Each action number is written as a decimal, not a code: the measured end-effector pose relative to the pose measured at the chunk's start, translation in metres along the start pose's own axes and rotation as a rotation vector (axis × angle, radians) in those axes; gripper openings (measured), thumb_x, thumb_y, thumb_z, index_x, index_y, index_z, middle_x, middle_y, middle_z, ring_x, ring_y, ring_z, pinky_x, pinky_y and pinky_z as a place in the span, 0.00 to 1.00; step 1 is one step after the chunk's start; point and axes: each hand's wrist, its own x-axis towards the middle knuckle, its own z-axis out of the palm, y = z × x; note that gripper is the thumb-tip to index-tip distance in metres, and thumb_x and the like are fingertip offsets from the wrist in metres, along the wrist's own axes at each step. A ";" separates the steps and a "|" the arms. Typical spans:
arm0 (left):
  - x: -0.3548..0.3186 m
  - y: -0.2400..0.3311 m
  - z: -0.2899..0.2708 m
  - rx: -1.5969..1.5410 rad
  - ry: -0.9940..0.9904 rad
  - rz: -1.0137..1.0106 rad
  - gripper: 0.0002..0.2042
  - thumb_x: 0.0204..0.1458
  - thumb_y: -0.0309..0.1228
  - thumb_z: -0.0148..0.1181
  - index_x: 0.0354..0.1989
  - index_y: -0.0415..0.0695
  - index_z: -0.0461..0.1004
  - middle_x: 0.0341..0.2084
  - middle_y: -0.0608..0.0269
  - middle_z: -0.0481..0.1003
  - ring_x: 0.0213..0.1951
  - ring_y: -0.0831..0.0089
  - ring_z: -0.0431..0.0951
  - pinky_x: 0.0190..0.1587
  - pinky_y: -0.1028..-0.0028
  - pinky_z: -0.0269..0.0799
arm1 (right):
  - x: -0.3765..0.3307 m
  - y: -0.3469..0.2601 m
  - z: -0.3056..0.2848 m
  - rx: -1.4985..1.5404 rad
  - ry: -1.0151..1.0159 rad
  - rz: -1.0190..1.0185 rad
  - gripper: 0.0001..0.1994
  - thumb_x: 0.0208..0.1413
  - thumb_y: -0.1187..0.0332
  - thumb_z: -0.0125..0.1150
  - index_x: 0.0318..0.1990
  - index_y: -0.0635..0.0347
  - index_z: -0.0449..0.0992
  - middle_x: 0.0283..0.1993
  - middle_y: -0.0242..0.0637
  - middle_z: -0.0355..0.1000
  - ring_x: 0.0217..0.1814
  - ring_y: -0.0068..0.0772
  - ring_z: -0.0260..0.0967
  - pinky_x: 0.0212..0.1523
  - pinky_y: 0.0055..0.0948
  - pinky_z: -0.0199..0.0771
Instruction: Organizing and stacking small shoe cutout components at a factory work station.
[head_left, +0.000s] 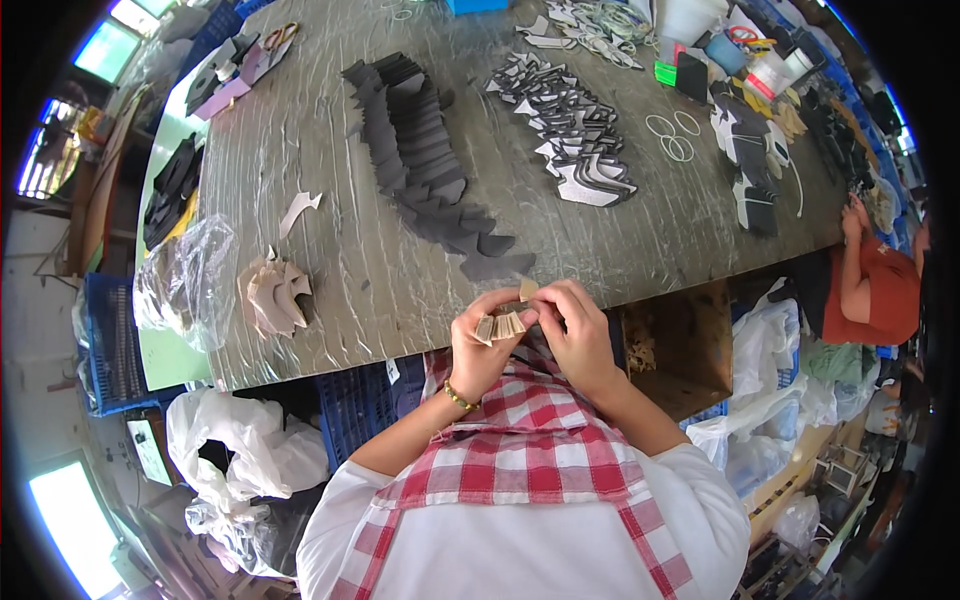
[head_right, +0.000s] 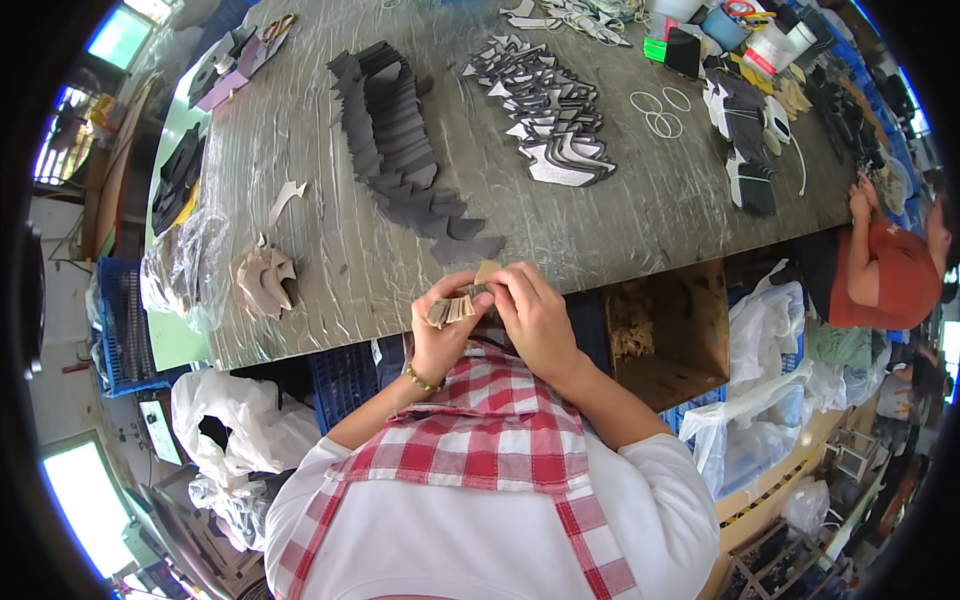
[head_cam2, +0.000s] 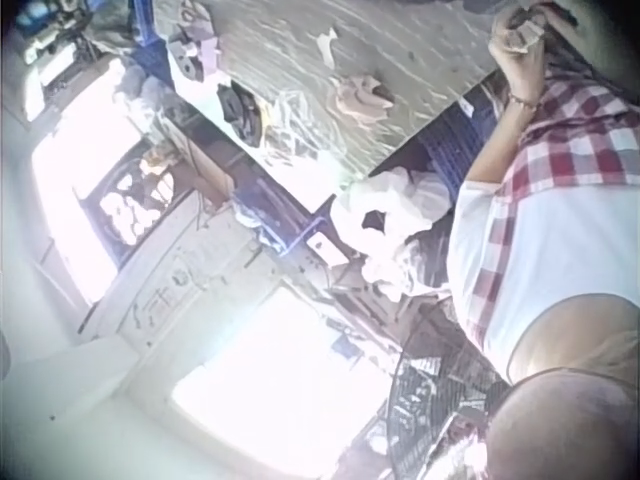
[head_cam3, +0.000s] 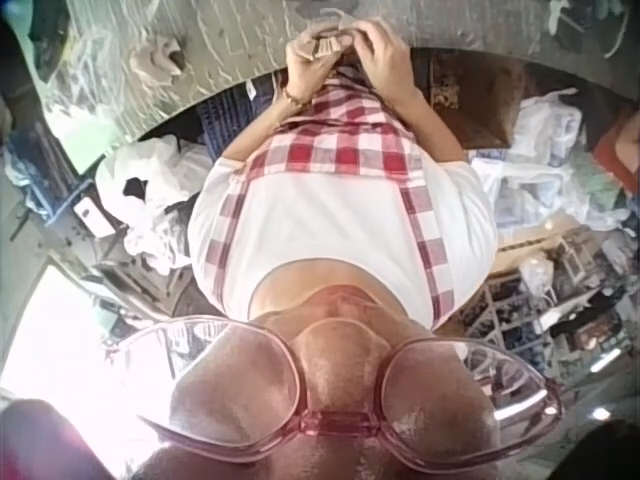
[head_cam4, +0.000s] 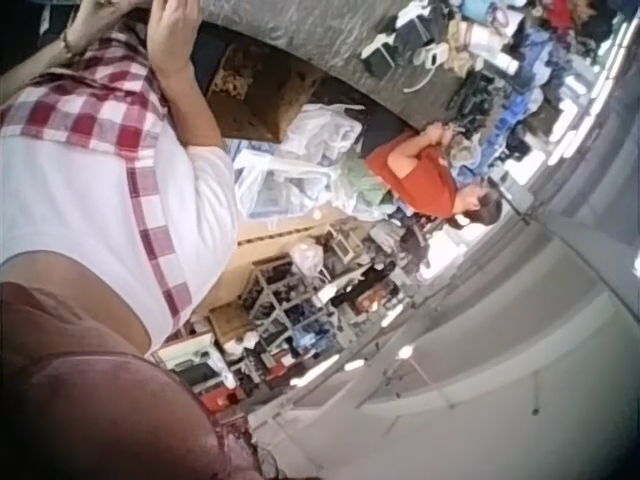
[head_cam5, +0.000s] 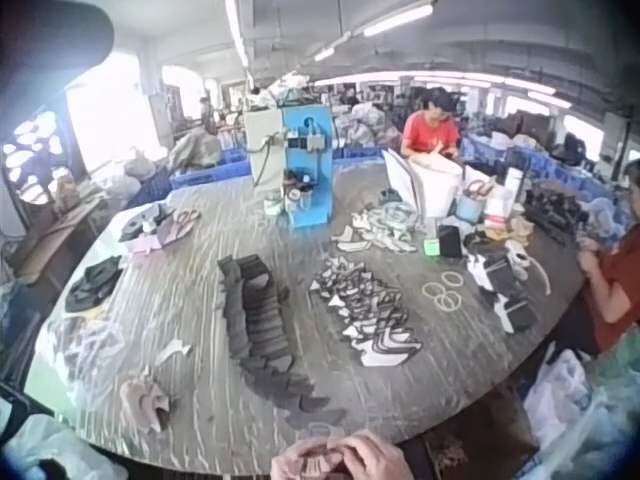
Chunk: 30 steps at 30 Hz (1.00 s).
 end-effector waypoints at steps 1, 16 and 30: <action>0.000 0.006 0.000 -0.082 0.019 -0.125 0.12 0.50 0.32 0.68 0.38 0.36 0.78 0.23 0.71 0.76 0.24 0.87 0.69 0.27 0.84 0.66 | -0.002 0.000 0.000 0.062 -0.015 0.024 0.05 0.53 0.77 0.58 0.36 0.64 0.71 0.34 0.42 0.68 0.33 0.43 0.70 0.32 0.34 0.69; -0.003 0.001 -0.017 -0.201 -0.178 -0.423 0.10 0.56 0.31 0.59 0.38 0.35 0.78 0.25 0.62 0.79 0.25 0.82 0.74 0.29 0.83 0.69 | -0.025 0.043 -0.037 0.715 0.204 0.539 0.03 0.60 0.75 0.55 0.35 0.66 0.71 0.31 0.35 0.72 0.30 0.20 0.71 0.32 0.22 0.75; -0.002 0.000 -0.006 0.072 0.059 -0.148 0.12 0.52 0.32 0.65 0.22 0.39 0.72 0.16 0.72 0.67 0.21 0.84 0.65 0.24 0.80 0.60 | -0.024 0.012 -0.047 -0.060 -0.084 0.348 0.12 0.50 0.71 0.64 0.41 0.64 0.71 0.34 0.42 0.71 0.32 0.39 0.71 0.34 0.33 0.72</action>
